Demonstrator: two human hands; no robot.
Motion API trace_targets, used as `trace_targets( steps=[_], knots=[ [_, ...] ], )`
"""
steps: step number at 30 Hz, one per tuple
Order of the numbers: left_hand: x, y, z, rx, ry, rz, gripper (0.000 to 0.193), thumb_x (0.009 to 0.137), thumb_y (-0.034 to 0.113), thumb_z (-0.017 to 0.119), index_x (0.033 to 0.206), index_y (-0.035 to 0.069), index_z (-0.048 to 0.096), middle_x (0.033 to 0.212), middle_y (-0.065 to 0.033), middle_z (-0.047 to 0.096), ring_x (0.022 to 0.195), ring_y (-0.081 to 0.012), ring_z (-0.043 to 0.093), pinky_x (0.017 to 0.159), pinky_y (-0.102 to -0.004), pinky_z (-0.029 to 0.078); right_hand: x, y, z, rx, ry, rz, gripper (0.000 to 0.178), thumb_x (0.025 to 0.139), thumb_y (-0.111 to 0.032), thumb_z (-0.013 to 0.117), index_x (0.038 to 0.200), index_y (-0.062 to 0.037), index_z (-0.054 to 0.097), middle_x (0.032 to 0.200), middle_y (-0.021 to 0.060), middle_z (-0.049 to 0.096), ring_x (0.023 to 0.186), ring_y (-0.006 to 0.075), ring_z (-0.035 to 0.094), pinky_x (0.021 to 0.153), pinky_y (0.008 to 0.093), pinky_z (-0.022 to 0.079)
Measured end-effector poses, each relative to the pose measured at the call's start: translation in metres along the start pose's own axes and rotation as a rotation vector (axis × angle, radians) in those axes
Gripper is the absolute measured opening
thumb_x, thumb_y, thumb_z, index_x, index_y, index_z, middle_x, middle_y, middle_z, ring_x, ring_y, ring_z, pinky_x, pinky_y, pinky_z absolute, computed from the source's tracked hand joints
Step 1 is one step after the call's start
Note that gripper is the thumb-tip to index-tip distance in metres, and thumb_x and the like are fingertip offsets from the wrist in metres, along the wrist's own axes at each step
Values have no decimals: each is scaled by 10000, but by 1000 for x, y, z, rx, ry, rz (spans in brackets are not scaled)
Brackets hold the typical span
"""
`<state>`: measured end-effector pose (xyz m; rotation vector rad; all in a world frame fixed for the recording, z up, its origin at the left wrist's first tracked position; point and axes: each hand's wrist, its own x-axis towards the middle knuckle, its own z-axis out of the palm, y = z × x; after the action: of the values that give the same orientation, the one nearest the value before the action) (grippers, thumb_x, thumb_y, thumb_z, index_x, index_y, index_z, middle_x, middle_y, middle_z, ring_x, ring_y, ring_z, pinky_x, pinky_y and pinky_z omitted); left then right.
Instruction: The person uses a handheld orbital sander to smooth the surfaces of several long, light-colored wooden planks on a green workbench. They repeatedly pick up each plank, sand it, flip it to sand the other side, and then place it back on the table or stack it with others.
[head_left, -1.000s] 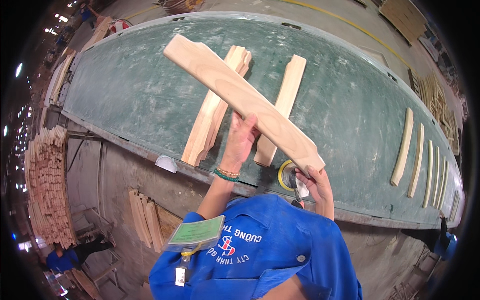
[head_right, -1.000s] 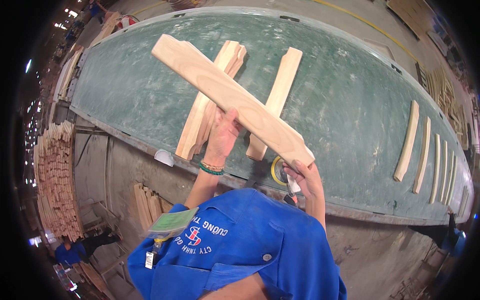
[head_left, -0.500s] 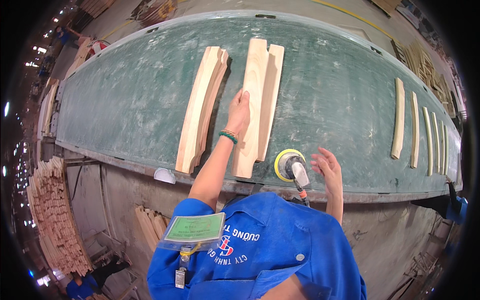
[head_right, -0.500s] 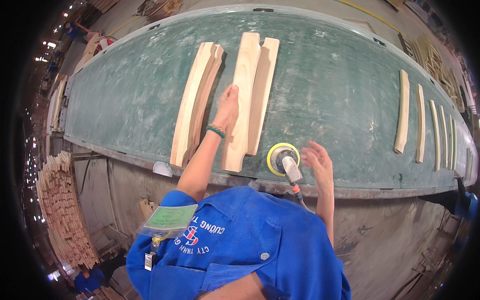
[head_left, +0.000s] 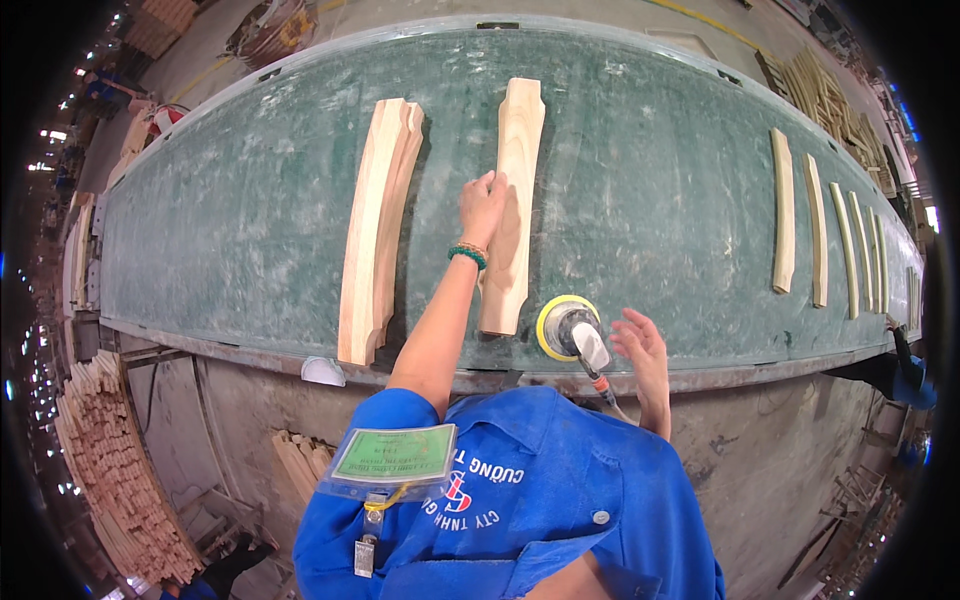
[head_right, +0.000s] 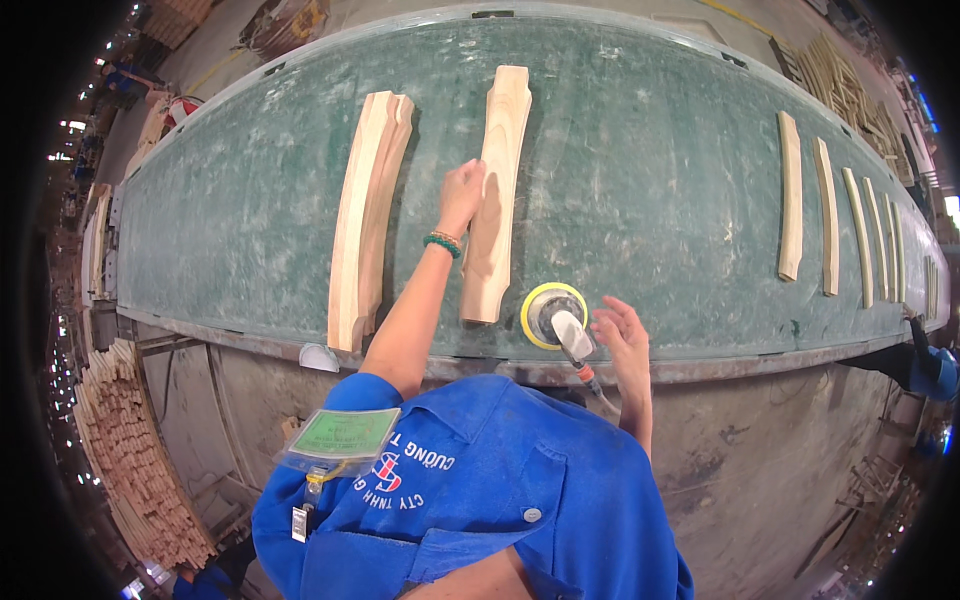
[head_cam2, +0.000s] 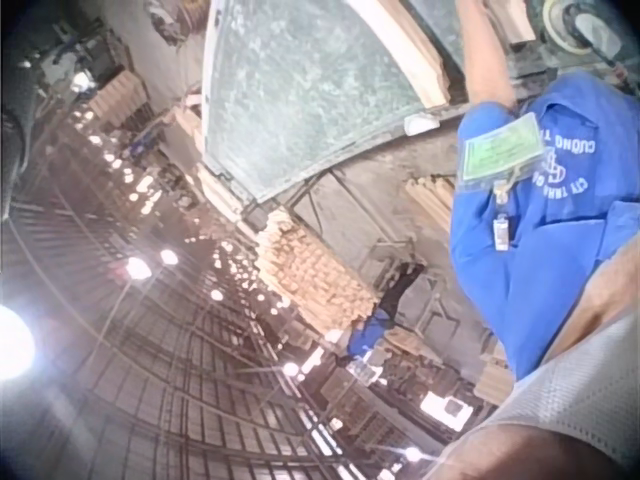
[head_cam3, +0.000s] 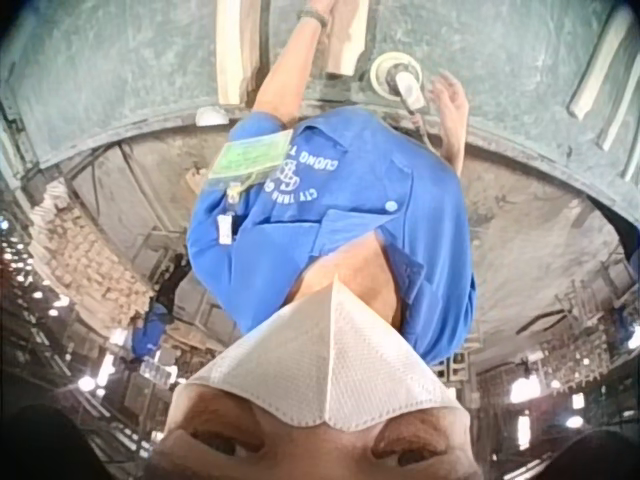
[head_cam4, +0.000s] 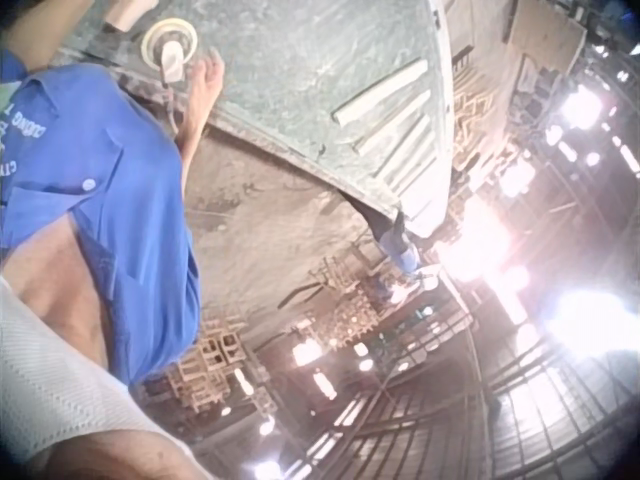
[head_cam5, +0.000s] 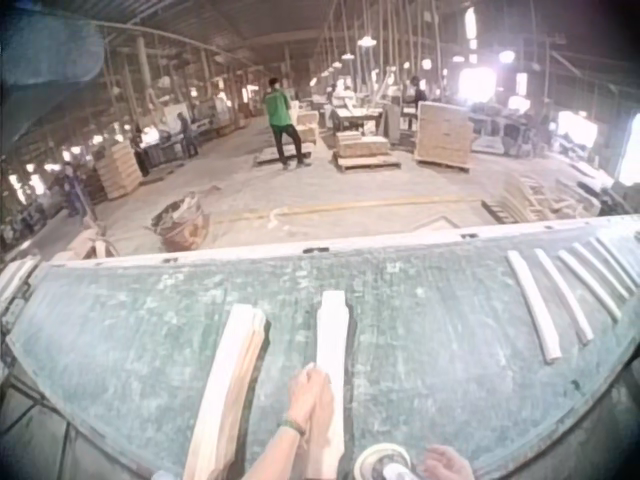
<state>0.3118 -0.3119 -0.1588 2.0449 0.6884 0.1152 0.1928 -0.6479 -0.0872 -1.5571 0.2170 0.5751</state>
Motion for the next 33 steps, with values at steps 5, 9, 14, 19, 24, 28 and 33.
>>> trace_targets(
  steps=[5, 9, 14, 19, 24, 28, 33],
  knots=[
    [-36, 9, 17, 221, -22, 42, 1020, 748, 374, 735, 1531, 44, 170, 1336, -275, 475, 1233, -408, 491, 1007, -481, 443, 9, 3, 16, -281, -52, -172, 545, 866, -162, 690, 1362, -41, 500, 1218, 157, 598, 1074, 242, 598, 908, 353, 486],
    [-41, 19, 22, 297, -19, -29, 1127, 677, 222, 773, 1545, 62, 72, 1279, -276, 486, 1179, -422, 521, 973, -498, 472, 7, 0, 47, -883, -80, -455, 653, 782, -202, 759, 1369, -77, 500, 1288, 207, 543, 1204, 374, 518, 1007, 442, 438],
    [-35, 3, 1, 229, 83, 46, 1019, 710, 272, 748, 1515, 32, 172, 1267, -283, 508, 1129, -435, 561, 948, -489, 484, 21, -14, 62, -942, -74, -534, 661, 773, -187, 767, 1370, -81, 504, 1363, 217, 480, 1252, 403, 464, 1044, 478, 398],
    [-46, 28, -50, 227, -80, 278, 800, 757, 277, 706, 1400, -18, 333, 1220, -220, 584, 1147, -378, 575, 951, -491, 475, 21, -45, 43, -1090, 129, -687, 693, 764, -127, 747, 1403, -89, 483, 1422, 213, 445, 1325, 405, 414, 1084, 498, 364],
    [-63, 59, -103, 461, -33, 864, 665, 728, 246, 753, 1310, 98, 468, 1229, -84, 597, 1228, -242, 539, 1131, -560, 257, 14, -174, 75, -1611, 198, -1086, 856, 684, -181, 815, 1445, -95, 432, 1451, 236, 429, 1363, 413, 390, 1095, 504, 352],
    [-71, 108, -125, 543, -35, 1152, 641, 716, 234, 762, 1286, 101, 498, 1338, -87, 551, 1296, -246, 490, 1146, -565, 232, 19, -224, 83, -1404, -198, -408, 832, 709, -225, 814, 1430, -61, 433, 1329, 238, 552, 1268, 376, 519, 1033, 457, 426],
    [-44, 73, -105, -15, 348, 624, 764, 813, 295, 694, 1472, 73, 378, 1476, -205, 424, 1400, -351, 370, 1162, -533, 232, 71, -124, 78, -457, -183, -338, 622, 874, -250, 710, 1393, -22, 453, 1257, 198, 607, 1160, 292, 588, 985, 388, 451]
  ],
)
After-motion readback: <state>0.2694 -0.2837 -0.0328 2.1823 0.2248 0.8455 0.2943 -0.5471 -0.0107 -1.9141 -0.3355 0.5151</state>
